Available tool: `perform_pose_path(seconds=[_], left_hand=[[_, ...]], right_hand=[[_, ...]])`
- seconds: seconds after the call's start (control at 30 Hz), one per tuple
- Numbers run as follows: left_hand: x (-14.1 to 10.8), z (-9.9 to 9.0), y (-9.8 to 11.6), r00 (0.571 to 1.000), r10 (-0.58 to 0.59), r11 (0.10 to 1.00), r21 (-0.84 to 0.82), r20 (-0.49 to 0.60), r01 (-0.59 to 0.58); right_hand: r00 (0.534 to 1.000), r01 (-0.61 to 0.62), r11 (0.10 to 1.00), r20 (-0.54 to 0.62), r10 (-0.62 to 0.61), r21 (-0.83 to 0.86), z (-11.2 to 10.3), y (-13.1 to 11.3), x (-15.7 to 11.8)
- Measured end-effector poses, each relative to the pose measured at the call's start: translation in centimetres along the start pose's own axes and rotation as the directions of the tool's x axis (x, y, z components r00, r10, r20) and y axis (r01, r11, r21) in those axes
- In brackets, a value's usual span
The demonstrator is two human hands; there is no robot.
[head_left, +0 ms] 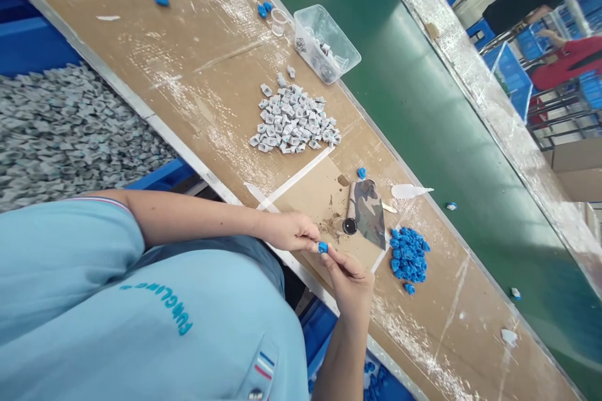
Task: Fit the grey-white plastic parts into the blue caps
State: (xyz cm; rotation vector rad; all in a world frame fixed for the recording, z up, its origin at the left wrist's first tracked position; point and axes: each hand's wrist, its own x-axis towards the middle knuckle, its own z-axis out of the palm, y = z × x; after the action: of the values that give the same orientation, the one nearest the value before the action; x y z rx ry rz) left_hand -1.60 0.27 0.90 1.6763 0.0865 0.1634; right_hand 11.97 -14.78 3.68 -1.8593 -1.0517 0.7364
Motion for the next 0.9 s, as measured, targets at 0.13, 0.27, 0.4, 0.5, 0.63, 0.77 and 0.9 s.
perform_pose_path(seconds=[0.13,0.27,0.4,0.5,0.63,0.77,0.9], left_hand=[[-0.2,0.3,-0.2,0.992,0.016,0.998,0.067,-0.125,-0.008],[-0.3,0.4,-0.5,0.992,0.023,0.997,0.078,-0.124,-0.014],[-0.3,0.2,-0.3,0.996,-0.044,0.998,0.043,-0.080,0.047],[-0.1,0.0,0.2,0.995,-0.083,0.995,0.043,-0.058,0.086],[0.0,-0.1,0.4,0.994,-0.104,0.991,0.081,-0.036,0.106],[-0.1,0.0,0.0,0.997,-0.057,0.992,0.112,-0.051,0.062],[-0.2,0.1,-0.3,1.000,0.018,0.984,0.179,-0.022,-0.014]], right_hand=[[0.983,-0.143,0.977,-0.090,0.158,0.157,0.7,1.6,-0.2],[0.966,-0.199,0.944,-0.107,0.234,0.264,1.5,2.1,-0.4],[0.959,-0.177,0.939,-0.162,0.232,0.296,1.9,1.3,-0.5],[0.967,-0.179,0.946,-0.129,0.220,0.272,1.5,0.7,-0.5],[0.977,-0.201,0.950,-0.019,0.212,0.237,0.9,0.1,-0.6],[0.976,-0.187,0.952,-0.061,0.207,0.241,1.3,0.4,-0.8],[0.972,-0.191,0.947,-0.086,0.220,0.259,1.6,0.9,-1.2]])
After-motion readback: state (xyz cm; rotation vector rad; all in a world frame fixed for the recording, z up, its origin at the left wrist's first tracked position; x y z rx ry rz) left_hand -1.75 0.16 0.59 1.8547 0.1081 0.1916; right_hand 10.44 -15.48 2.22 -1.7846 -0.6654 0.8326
